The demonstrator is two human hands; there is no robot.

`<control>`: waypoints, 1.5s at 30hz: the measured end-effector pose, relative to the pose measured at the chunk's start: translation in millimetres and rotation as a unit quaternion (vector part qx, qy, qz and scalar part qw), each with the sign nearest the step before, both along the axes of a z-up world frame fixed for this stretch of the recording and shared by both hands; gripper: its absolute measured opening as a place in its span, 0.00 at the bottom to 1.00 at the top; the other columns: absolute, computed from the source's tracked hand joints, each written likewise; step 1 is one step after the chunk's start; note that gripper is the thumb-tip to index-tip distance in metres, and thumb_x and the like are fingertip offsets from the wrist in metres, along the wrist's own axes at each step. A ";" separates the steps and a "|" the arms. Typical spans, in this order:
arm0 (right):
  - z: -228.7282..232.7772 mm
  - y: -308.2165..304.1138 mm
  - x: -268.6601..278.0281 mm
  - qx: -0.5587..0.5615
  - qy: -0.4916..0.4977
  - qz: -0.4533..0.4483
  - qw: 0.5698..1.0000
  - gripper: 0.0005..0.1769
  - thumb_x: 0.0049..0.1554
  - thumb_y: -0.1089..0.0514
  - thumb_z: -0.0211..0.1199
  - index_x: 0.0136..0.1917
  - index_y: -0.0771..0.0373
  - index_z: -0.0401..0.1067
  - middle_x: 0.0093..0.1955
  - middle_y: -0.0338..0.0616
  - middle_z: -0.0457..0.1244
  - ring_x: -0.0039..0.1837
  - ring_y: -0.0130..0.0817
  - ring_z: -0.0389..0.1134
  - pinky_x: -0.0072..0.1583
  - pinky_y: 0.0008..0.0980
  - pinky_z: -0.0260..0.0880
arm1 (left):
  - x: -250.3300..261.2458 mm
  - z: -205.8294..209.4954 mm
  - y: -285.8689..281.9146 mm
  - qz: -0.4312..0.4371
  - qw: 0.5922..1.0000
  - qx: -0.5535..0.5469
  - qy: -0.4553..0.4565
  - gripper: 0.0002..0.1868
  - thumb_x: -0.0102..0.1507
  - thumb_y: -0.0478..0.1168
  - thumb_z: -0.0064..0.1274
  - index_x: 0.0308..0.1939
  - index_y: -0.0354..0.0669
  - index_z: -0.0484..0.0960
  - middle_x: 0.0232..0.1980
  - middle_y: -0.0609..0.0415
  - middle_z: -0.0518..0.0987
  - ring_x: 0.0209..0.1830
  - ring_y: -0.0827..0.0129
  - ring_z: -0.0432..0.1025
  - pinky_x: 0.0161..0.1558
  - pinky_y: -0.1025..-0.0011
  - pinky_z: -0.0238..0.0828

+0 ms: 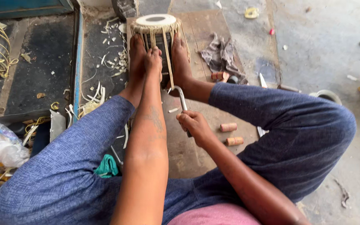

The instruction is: The person tightens the leather straps of a tabla using a metal hook tool and their hands while sitting on the floor, pulling the straps and positioning wooden blocks.

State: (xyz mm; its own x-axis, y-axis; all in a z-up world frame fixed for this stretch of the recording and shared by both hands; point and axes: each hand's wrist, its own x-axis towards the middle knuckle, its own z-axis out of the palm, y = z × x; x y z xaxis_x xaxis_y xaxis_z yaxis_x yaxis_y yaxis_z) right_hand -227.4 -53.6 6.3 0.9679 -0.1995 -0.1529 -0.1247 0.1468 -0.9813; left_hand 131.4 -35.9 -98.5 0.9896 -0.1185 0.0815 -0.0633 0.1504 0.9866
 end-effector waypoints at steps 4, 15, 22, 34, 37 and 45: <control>-1.9 3.6 -0.1 0.019 -0.015 0.000 1.000 0.17 0.62 0.54 0.59 0.33 0.61 0.67 0.29 0.32 0.55 0.32 0.22 0.53 0.36 0.28 0.51 | -10.8 4.1 5.9 0.013 1.000 0.020 -0.004 0.21 0.70 0.53 0.42 0.32 0.42 0.78 0.22 0.60 0.68 0.20 0.74 0.62 0.22 0.71 0.57; 2.6 7.6 -20.0 0.048 0.032 -0.046 0.997 0.16 0.62 0.54 0.59 0.34 0.62 0.67 0.29 0.32 0.55 0.32 0.22 0.52 0.35 0.28 0.50 | -94.5 68.1 38.1 0.128 0.981 0.148 0.010 0.20 0.71 0.53 0.41 0.54 0.42 0.75 0.46 0.47 0.76 0.46 0.58 0.71 0.49 0.61 0.66; 16.3 9.2 -39.6 0.021 0.051 -0.017 0.998 0.16 0.62 0.52 0.59 0.33 0.58 0.67 0.30 0.31 0.55 0.33 0.22 0.53 0.36 0.26 0.51 | -61.4 166.0 67.4 0.100 0.772 0.553 -0.296 0.34 0.71 0.63 0.42 0.67 0.38 0.72 0.77 0.42 0.57 0.78 0.47 0.53 0.71 0.40 0.49; 26.9 14.3 -32.8 -0.054 0.081 0.005 0.995 0.20 0.62 0.50 0.59 0.31 0.59 0.63 0.29 0.29 0.52 0.31 0.20 0.49 0.33 0.29 0.48 | -83.4 160.7 33.1 0.015 0.763 0.620 -0.185 0.45 0.64 0.75 0.42 0.79 0.63 0.54 0.84 0.47 0.38 0.82 0.39 0.33 0.71 0.26 0.34; 19.8 19.1 -26.9 -0.139 0.008 0.018 0.990 0.20 0.62 0.51 0.59 0.32 0.62 0.62 0.28 0.31 0.52 0.33 0.21 0.51 0.35 0.31 0.53 | -116.0 123.7 28.4 0.236 0.822 0.409 -0.319 0.37 0.66 0.66 0.53 0.68 0.44 0.73 0.74 0.37 0.64 0.74 0.43 0.59 0.66 0.42 0.59; -6.7 0.5 32.4 -0.404 -0.083 0.055 0.909 0.18 0.60 0.50 0.62 0.35 0.65 0.70 0.31 0.47 0.60 0.36 0.42 0.61 0.40 0.43 0.60 | -142.2 85.0 51.7 0.017 0.945 0.293 -0.146 0.23 0.69 0.54 0.47 0.31 0.39 0.83 0.28 0.45 0.83 0.31 0.52 0.79 0.37 0.56 0.72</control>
State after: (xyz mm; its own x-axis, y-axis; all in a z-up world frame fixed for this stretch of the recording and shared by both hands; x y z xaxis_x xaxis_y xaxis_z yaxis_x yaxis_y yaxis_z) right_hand -195.0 -53.1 -0.4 0.9852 -0.0826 0.1499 0.0638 -0.6353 -0.7696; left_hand -10.8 15.8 -13.5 0.9393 -0.1958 0.2817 -0.3402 -0.4241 0.8393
